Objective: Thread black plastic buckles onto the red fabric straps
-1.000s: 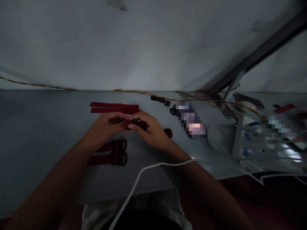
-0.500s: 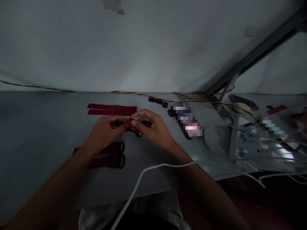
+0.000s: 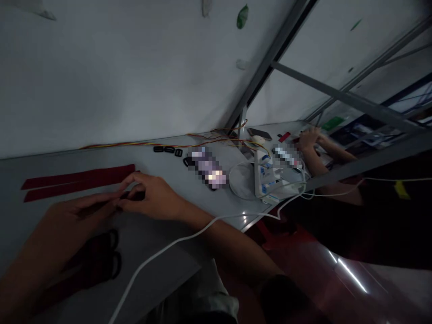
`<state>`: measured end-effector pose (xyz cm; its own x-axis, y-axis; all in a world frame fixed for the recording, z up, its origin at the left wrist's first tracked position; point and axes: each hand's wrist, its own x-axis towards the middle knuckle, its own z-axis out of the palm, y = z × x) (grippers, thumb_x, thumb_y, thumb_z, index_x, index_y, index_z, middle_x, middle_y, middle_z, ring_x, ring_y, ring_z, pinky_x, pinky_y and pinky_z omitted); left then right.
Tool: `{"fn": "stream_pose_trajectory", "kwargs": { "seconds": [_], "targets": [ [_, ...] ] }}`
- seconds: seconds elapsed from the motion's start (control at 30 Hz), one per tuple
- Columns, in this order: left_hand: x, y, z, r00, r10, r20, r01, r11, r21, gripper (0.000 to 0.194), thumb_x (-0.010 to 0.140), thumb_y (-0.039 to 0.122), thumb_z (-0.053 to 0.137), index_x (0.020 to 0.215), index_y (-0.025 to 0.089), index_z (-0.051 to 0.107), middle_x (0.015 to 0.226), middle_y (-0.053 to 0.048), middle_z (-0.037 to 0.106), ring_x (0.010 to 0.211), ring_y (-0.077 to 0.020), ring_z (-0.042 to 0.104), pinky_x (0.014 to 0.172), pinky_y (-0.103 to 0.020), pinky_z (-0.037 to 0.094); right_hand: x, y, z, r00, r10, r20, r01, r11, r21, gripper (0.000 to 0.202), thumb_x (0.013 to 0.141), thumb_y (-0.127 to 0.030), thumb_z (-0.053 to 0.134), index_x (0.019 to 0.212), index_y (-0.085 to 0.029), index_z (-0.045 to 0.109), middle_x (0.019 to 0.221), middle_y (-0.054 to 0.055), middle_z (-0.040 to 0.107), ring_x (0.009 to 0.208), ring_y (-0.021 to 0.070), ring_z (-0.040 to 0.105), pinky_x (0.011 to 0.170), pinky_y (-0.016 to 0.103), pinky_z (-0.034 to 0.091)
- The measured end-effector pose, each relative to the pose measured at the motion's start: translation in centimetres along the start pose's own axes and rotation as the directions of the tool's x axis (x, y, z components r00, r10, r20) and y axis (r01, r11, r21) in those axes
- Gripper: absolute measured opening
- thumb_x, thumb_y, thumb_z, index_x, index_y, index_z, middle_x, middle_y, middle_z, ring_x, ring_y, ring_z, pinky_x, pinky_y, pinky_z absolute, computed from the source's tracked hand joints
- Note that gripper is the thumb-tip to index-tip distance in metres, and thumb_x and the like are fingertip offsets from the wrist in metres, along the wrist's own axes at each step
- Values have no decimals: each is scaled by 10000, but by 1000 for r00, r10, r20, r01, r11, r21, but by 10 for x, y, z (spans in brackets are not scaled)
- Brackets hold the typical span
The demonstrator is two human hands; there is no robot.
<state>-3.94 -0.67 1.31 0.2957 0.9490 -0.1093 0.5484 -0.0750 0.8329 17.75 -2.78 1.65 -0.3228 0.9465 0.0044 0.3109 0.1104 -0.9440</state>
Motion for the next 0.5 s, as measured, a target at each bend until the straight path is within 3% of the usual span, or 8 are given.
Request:
{"fn": "stream_pose_trajectory", "kwargs": {
  "seconds": [0.13, 0.27, 0.4, 0.5],
  "targets": [
    [-2, -4, 3, 986, -113, 120, 115, 993, -12, 300, 762, 721, 741, 1055, 655, 748, 1204, 220, 767, 1227, -353, 709, 1128, -582, 519, 0, -1, 1, 999, -36, -1, 36, 997, -68, 278, 938, -331, 758, 1156, -227, 619, 933, -27, 766, 921, 146, 740, 859, 254, 520],
    [-1, -5, 6, 970, -171, 175, 200, 966, -164, 418, 733, 687, 805, 1139, 623, 733, 1380, 237, 686, 1435, -334, 568, 1142, -504, 533, 2, 2, 0, 993, -115, 28, 118, 985, -129, 228, 997, -323, 698, 1170, -206, 608, 1043, 14, 803, 1008, 153, 738, 931, 270, 505],
    [-1, 1, 8, 950, -213, 227, 284, 891, -354, 360, 744, 658, 818, 1084, 556, 766, 1344, 163, 733, 1360, -329, 631, 1066, -471, 583, 2, 3, -1, 986, -146, 81, 156, 979, -129, 219, 1021, -300, 657, 1195, -192, 580, 1083, 40, 801, 1021, 152, 731, 917, 260, 503],
    [-2, 7, 8, 964, -205, 172, 253, 906, -340, 380, 711, 633, 850, 1042, 458, 790, 1255, 36, 788, 1211, -335, 711, 1020, -480, 599, 2, 6, -1, 988, -132, 77, 144, 975, -167, 209, 1019, -247, 640, 1210, -199, 570, 1063, 28, 797, 986, 150, 724, 910, 267, 502]
  ]
}}
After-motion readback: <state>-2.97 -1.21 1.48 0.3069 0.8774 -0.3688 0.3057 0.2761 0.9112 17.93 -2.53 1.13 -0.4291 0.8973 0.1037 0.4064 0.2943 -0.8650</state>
